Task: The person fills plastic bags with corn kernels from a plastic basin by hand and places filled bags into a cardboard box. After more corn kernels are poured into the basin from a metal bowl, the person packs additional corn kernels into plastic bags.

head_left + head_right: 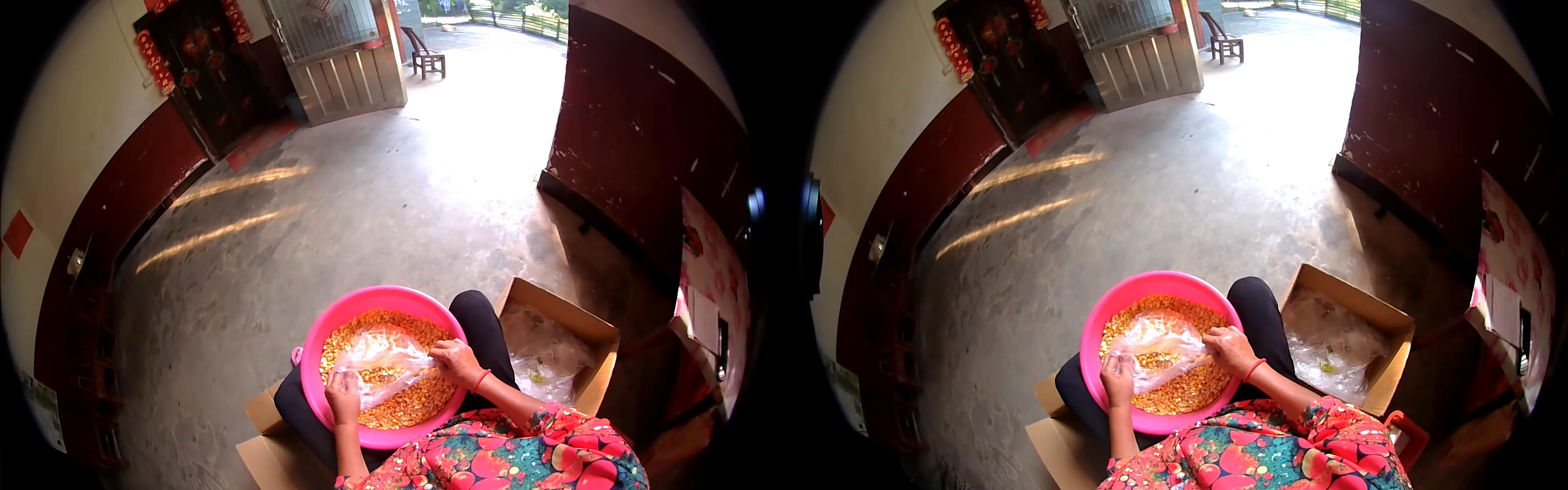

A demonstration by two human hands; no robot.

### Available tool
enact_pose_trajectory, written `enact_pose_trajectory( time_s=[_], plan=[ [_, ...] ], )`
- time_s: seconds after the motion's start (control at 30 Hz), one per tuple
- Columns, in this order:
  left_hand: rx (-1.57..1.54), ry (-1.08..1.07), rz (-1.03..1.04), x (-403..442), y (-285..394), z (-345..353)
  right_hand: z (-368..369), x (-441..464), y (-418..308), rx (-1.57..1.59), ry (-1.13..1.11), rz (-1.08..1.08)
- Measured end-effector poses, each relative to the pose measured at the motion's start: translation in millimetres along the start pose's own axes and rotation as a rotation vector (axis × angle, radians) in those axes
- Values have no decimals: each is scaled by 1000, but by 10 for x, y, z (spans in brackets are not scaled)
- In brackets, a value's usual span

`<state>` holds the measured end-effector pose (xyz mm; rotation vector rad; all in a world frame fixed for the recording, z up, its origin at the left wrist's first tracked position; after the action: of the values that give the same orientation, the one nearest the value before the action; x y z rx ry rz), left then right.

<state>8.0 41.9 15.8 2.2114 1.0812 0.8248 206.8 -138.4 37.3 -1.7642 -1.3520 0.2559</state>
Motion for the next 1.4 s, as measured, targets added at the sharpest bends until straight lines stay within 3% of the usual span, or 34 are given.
enact_pose_trajectory(
  time_s=[0.2,0.27,0.4,0.53,0.6,0.63,0.7,0.83,0.97,1.1,1.17,1.23,1.3,1.33,1.4],
  plan=[
    [63,38,42,-123,171,-106,31,-6,16,-19,-9,3],
    [171,298,104,-136,344,-285,39,-11,17,-28,-22,6],
    [130,307,-30,-180,150,-306,40,3,-15,-62,-49,13],
    [100,348,33,-158,112,-252,49,15,-39,-77,-71,17],
    [-196,181,-193,-172,-22,-74,55,13,-36,-80,-75,8],
    [-195,186,-193,-162,56,-110,57,11,-35,-84,-75,3],
    [-149,-67,-281,-125,226,-64,51,9,-46,-86,-87,3],
    [165,-45,-3,-172,-85,193,62,5,-31,-34,-83,-7],
    [115,-52,-5,-143,37,129,26,31,-63,-12,-104,-17],
    [20,38,19,-135,172,-51,-33,52,-124,56,-95,-34],
    [64,184,72,-139,216,-183,-25,45,-100,62,-93,-9],
    [69,173,8,-188,209,-245,-6,34,-79,68,-85,-19],
    [-162,195,-178,-251,110,-266,-7,35,-62,52,-84,-13],
    [6,247,-66,-254,332,-399,5,33,-54,42,-92,-13],
    [11,316,-58,-299,439,-460,-5,37,-67,31,-84,-22]
  ],
)
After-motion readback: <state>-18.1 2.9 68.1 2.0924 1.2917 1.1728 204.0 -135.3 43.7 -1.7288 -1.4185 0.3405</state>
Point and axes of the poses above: each hand's wrist, its own x-axis towards the middle knuckle, its own z-axis out of the palm, y = z × x, the point moved 6 cm from there along x, towards the middle knuckle, and after that the axes turned 15 degrees about x, right-handed, at the moved point
